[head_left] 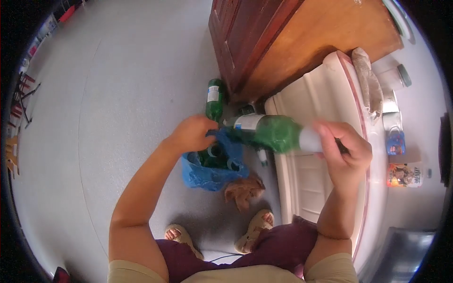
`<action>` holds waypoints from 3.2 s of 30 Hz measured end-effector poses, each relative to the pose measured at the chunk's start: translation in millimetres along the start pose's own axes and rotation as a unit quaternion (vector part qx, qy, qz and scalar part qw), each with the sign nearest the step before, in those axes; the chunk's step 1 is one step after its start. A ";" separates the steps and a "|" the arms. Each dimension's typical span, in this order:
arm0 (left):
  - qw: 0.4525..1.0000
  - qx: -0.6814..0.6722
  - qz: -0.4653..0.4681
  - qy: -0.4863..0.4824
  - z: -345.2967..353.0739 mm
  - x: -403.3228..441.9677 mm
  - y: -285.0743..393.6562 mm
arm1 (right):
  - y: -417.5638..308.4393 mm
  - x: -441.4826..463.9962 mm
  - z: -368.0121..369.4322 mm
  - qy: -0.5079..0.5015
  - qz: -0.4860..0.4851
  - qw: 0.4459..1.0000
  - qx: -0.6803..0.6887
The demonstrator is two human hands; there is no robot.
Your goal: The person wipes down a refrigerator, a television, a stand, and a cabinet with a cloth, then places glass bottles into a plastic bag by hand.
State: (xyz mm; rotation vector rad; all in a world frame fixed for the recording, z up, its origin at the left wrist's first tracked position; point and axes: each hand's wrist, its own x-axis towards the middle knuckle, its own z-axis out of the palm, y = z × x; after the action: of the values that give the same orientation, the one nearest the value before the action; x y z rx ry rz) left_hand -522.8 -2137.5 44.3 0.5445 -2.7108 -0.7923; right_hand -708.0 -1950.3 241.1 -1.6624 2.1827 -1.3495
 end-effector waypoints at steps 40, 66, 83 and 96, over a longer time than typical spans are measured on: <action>0.934 -0.260 -0.197 0.144 -3.2 16.7 3.3 | -9.0 -9.3 -14.8 -0.141 -0.417 0.896 -0.060; 0.902 -0.412 -0.125 -0.045 -24.7 -3.1 -16.4 | -13.3 -19.6 -24.7 -0.300 -0.143 0.941 -0.063; 0.992 -0.101 0.005 -0.081 -3.4 -19.6 -20.6 | 2.6 -25.0 10.7 -0.032 -0.063 0.971 0.230; 0.988 0.044 -0.147 -0.022 -3.8 -28.5 9.9 | 4.7 -30.5 13.7 0.020 -0.156 0.955 0.251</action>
State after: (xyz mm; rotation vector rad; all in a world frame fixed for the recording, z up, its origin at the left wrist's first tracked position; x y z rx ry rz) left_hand -498.7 -2119.4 48.8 0.9754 -2.7527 -0.7633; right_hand -691.7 -1933.5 216.8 -1.8117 1.4448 -1.8325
